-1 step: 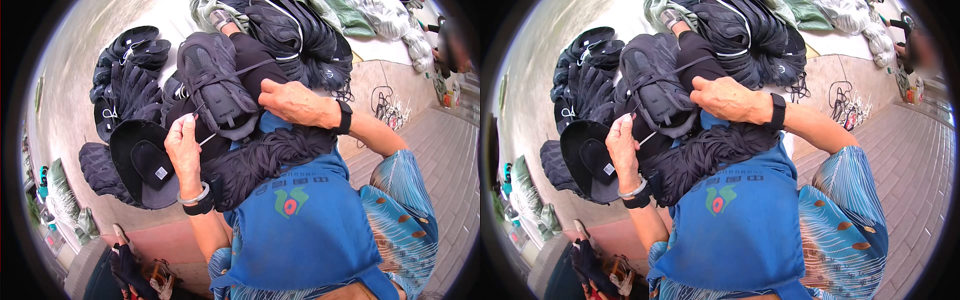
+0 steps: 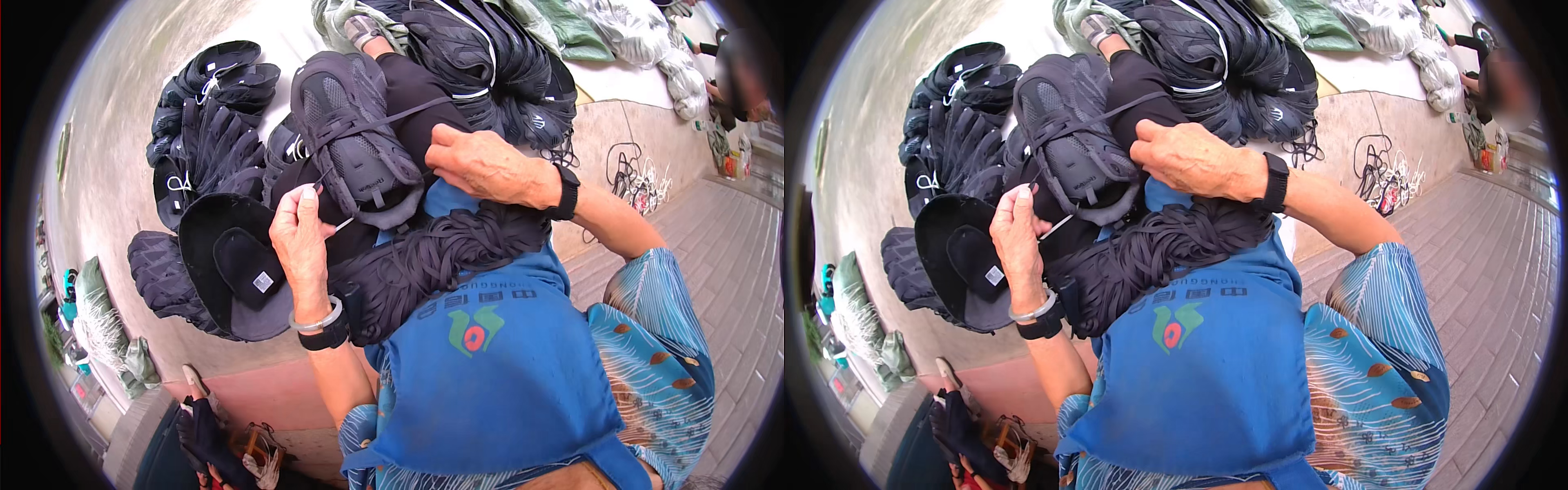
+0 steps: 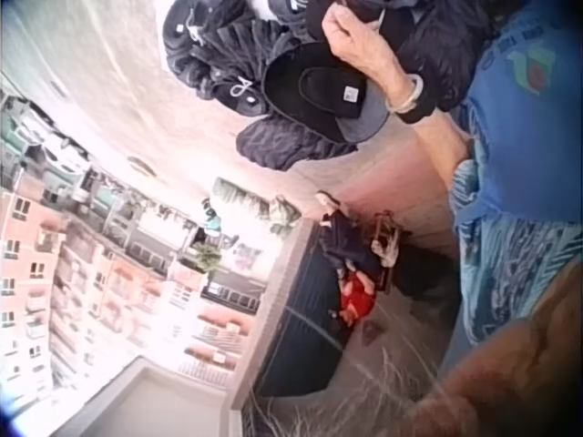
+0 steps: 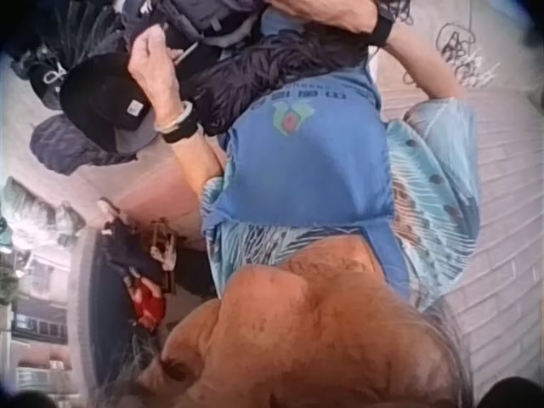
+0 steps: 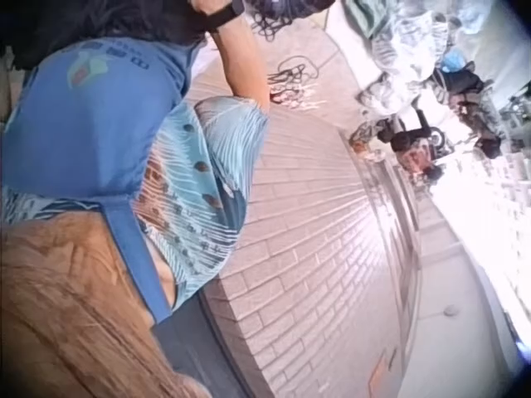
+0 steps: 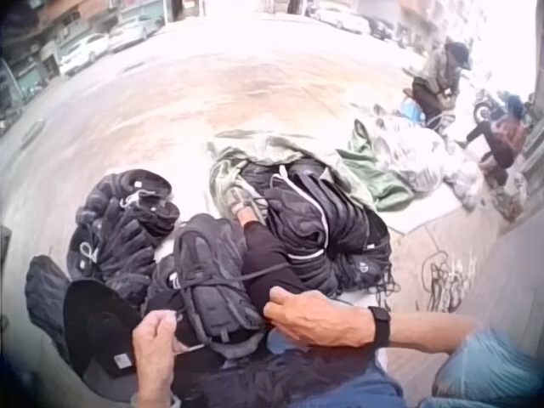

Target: Lacing black athletic shoes.

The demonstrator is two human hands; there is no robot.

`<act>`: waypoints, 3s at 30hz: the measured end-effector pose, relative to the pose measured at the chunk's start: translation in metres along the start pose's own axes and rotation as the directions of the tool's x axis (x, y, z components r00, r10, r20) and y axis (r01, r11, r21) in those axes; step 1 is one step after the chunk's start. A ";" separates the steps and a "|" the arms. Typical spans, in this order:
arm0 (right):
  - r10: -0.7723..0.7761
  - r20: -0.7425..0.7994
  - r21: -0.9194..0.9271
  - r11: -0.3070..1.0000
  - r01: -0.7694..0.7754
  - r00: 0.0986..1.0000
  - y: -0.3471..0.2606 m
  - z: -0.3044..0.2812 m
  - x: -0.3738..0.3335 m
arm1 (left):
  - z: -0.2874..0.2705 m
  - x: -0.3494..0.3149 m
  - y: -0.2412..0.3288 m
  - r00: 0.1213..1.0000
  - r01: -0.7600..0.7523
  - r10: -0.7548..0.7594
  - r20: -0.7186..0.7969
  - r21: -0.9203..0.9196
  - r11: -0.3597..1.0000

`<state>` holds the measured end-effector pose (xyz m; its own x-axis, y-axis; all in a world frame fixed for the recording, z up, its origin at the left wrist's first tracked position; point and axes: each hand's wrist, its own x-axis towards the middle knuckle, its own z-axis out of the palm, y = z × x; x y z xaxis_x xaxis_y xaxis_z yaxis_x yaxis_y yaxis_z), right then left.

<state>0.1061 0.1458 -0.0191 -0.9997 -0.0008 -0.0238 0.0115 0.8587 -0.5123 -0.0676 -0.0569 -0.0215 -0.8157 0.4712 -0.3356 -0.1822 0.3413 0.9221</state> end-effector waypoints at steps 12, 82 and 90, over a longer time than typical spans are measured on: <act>0.071 0.027 -0.067 0.995 -0.069 0.997 -0.006 -0.001 0.013 | 0.008 0.025 -0.006 0.984 -0.159 0.172 -0.045 0.214 0.964; 0.170 -0.345 0.061 0.985 -0.159 0.923 -0.004 0.024 0.083 | 0.044 0.031 -0.025 0.908 -0.370 0.419 0.023 0.514 0.774; -0.020 -0.398 -0.259 0.962 -0.091 0.917 -0.011 0.030 0.078 | 0.045 0.023 -0.036 0.851 -0.480 0.518 0.087 0.529 0.700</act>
<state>0.0285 0.1212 -0.0414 -0.9255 0.1857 0.3301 0.0965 0.9584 -0.2686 -0.0558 -0.0219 -0.0709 -0.7410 0.6483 0.1750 0.5542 0.4434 0.7044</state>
